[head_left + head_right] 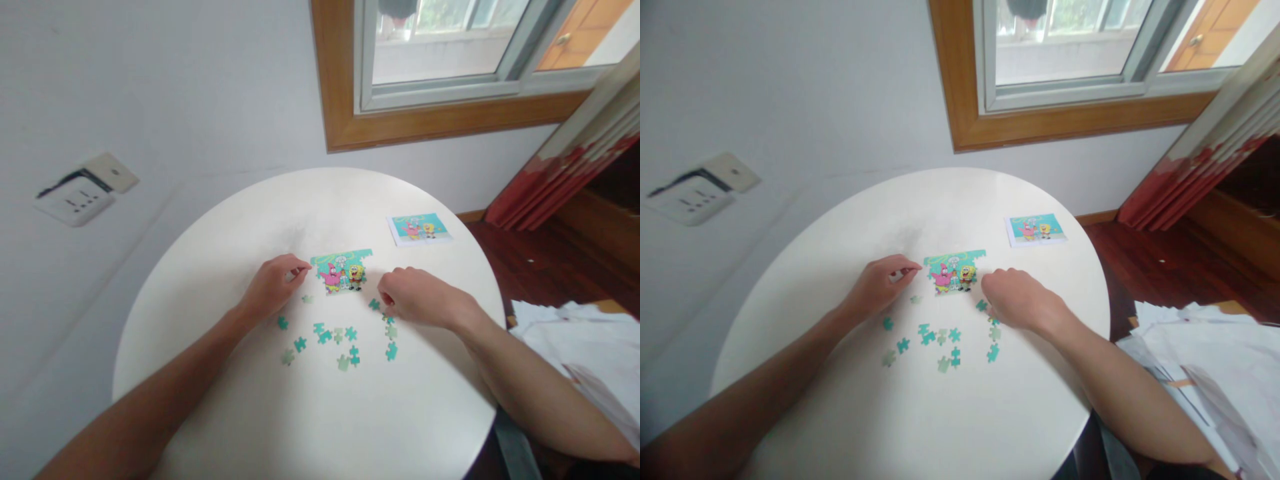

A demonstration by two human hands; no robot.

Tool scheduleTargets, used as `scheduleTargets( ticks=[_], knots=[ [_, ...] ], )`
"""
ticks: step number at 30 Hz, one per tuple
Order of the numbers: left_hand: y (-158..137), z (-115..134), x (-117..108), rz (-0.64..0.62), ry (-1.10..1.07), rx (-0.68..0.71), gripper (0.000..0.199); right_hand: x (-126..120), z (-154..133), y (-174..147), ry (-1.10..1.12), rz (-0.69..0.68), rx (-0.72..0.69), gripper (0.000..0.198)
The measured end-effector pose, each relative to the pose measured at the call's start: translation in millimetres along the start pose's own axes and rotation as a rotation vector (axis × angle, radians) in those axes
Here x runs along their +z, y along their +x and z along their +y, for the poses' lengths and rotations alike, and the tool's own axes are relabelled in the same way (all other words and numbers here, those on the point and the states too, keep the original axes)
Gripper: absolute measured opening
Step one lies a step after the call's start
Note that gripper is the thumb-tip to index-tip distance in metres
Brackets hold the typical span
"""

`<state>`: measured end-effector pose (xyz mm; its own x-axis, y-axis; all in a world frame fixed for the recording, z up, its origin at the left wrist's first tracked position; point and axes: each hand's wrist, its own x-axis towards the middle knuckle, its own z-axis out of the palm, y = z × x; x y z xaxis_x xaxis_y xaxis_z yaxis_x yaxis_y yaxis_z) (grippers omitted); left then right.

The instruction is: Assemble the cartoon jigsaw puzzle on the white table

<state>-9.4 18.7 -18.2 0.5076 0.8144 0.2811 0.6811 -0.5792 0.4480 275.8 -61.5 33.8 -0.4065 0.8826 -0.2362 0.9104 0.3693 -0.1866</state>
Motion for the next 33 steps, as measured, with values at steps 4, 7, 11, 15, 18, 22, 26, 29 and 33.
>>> scheduleTargets(
  ticks=[4,7,11,15,18,22,26,29,33],
  knots=[
    [0,1,0,-0.003,0.002,-0.005,0.019,3,-16,0,-0.055,-0.053,-0.001,0.008],
    [-1,2,-1,-0.005,-0.003,-0.005,0.02,4,-23,1,-0.078,-0.083,0.017,0.015],
    [-1,3,-1,-0.011,-0.002,-0.003,0.02,6,-25,0,-0.071,-0.104,0.011,0.02],
    [-1,2,-1,-0.011,0.001,0.003,0.02,9,-23,-1,-0.046,-0.108,-0.002,0.02],
    [-1,3,-1,-0.01,0.003,0.005,0.02,13,-20,-2,-0.024,-0.071,-0.027,0.021],
    [-1,3,-2,-0.001,0.012,0.014,0.02,18,-15,-3,-0.006,-0.05,-0.051,0.021],
    [-1,2,-2,-0.003,0.016,0.03,0.02,21,-13,-3,0.018,-0.033,-0.052,0.02],
    [-1,2,-1,0.001,0.013,0.043,0.02,19,-8,0,0.08,-0.037,-0.049,0.014],
    [-1,1,0,-0.009,0.013,0.037,0.02,10,11,11,0.28,-0.066,-0.028,0.005]
  ],
)
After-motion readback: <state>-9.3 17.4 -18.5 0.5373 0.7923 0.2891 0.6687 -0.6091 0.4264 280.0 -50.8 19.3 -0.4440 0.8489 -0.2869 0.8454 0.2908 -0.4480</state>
